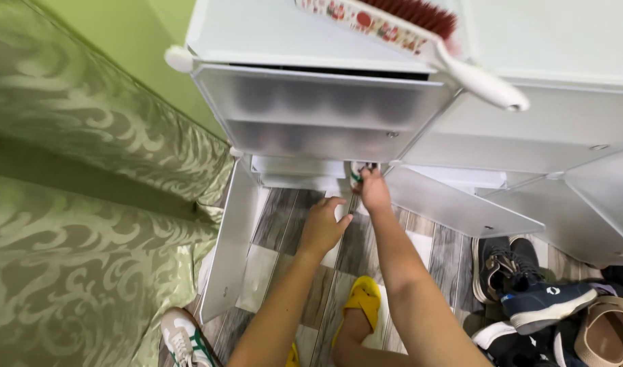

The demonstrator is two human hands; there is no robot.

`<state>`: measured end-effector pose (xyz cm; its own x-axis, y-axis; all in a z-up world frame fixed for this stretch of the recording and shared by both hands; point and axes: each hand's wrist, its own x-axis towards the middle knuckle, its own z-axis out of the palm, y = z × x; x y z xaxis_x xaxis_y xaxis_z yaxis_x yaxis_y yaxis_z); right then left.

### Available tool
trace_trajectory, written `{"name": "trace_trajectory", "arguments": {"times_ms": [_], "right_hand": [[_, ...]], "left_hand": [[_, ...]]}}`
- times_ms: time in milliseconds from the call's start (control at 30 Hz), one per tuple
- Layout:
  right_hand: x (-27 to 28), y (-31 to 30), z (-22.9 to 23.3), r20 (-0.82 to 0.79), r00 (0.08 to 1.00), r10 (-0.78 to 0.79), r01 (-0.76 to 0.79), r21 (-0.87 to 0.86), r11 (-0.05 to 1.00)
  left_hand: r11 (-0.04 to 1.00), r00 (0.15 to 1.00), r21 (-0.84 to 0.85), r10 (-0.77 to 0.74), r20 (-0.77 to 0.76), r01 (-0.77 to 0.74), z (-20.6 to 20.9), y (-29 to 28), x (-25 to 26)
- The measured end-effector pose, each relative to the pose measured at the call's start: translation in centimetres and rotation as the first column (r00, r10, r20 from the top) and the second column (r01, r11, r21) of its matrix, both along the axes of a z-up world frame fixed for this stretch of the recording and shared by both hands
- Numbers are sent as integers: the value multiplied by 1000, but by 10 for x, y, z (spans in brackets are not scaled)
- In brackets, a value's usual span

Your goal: Cleaning and organizing shoes into a modular shoe rack.

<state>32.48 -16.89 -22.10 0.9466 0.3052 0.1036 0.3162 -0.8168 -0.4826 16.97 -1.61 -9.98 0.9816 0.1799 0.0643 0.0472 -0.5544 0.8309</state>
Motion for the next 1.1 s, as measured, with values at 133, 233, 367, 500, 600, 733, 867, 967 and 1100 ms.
{"name": "trace_trajectory", "arguments": {"times_ms": [133,233,367,500,600,733,867,967,1100], "right_hand": [[29,6,-13,6,999,-35,36,-56,998],[54,3,-58,-80,988,-130,95,-345,934],[77,3,-96,49,991,-126,135,-312,941],[41,5,-26,12,998,-67,67,-42,997],[-23,6,34,-34,995,-97,98,12,995],[-95,-11,-20,35,999,-1,-1,64,998],[-172,12,-12,-260,964,53,-61,-23,998],[-232,38,17,-396,909,128,-150,-24,988],[-300,69,2,-314,851,421,-408,110,906]], "left_hand": [[999,997,42,2,-79,2,-19,10,-4],[1000,995,9,28,-96,-27,-33,16,-10],[1000,995,-1,31,-96,-31,-42,22,-9],[994,986,-106,-23,-168,5,-24,14,-12],[991,973,-127,-75,-216,48,-14,3,-14],[993,980,-59,-115,-160,107,-52,14,-43],[979,957,-37,-203,-209,199,-95,53,-104],[995,967,-33,-95,-237,90,-92,67,-177],[989,963,33,149,-223,-145,-95,67,-262]]}}
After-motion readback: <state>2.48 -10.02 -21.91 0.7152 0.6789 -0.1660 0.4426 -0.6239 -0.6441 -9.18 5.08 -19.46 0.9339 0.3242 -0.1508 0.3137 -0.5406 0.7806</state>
